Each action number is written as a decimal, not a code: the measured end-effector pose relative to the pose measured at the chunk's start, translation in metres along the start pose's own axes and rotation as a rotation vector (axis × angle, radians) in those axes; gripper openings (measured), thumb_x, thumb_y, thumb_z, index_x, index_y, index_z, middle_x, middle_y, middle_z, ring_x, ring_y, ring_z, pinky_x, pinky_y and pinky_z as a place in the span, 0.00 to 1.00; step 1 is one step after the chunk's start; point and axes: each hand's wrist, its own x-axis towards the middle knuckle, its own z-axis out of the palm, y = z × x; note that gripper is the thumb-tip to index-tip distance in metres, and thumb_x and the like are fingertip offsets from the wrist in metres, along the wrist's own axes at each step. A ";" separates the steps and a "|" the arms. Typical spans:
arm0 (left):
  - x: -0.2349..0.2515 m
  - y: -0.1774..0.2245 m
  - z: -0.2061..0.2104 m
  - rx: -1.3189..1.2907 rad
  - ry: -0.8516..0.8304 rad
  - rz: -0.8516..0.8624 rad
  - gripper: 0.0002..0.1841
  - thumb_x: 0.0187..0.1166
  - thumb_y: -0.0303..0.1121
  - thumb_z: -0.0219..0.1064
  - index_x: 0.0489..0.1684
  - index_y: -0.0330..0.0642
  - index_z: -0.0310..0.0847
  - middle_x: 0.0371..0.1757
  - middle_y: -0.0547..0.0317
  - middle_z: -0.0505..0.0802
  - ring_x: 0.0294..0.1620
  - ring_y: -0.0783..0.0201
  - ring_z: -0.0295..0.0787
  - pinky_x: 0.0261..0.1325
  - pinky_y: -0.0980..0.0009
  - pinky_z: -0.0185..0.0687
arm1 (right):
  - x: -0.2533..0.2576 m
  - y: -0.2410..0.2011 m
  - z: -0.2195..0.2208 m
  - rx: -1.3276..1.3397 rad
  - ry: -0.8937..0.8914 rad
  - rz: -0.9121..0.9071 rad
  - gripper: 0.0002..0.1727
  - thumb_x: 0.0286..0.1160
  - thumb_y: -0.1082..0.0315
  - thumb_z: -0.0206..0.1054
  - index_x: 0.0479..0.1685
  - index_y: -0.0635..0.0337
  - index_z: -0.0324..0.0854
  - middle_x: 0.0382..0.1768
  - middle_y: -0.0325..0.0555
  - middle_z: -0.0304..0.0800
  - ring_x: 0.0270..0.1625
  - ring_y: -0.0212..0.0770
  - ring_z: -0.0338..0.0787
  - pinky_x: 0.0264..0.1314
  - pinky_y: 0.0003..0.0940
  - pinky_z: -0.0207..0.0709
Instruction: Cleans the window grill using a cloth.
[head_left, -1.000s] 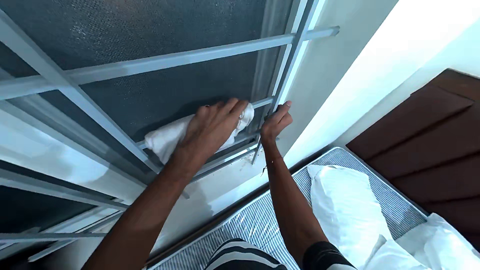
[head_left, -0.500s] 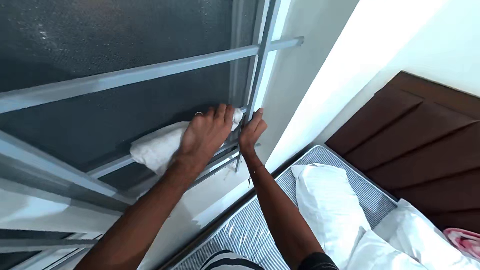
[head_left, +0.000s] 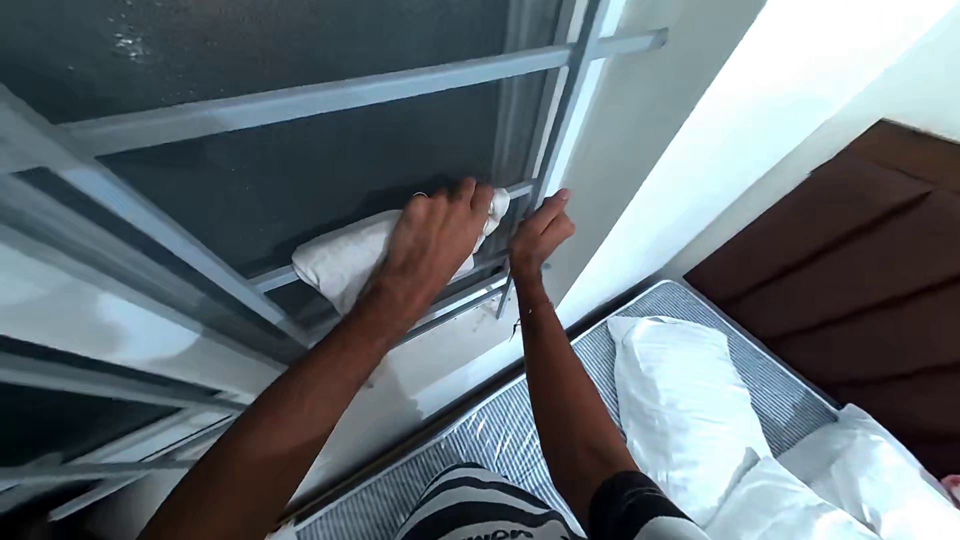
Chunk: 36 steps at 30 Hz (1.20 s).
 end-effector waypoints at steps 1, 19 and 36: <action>-0.007 -0.005 -0.002 0.000 0.003 -0.007 0.16 0.90 0.40 0.59 0.65 0.39 0.79 0.54 0.43 0.89 0.36 0.42 0.90 0.28 0.50 0.80 | 0.000 -0.001 0.000 -0.004 0.008 0.006 0.35 0.93 0.55 0.37 0.06 0.51 0.61 0.05 0.39 0.64 0.11 0.40 0.72 0.17 0.42 0.65; 0.004 0.003 -0.002 0.046 -0.026 -0.022 0.16 0.88 0.37 0.61 0.60 0.32 0.79 0.54 0.39 0.89 0.34 0.40 0.90 0.25 0.50 0.79 | 0.002 0.008 0.001 0.224 -0.075 0.067 0.32 0.94 0.58 0.37 0.08 0.51 0.60 0.06 0.38 0.61 0.09 0.37 0.67 0.14 0.36 0.62; 0.078 -0.021 0.005 -1.006 -0.523 0.126 0.18 0.93 0.44 0.55 0.49 0.38 0.84 0.39 0.52 0.90 0.40 0.62 0.88 0.48 0.59 0.84 | -0.001 0.008 0.001 0.060 0.041 -0.065 0.32 0.92 0.59 0.47 0.06 0.54 0.62 0.06 0.39 0.64 0.09 0.36 0.70 0.13 0.37 0.63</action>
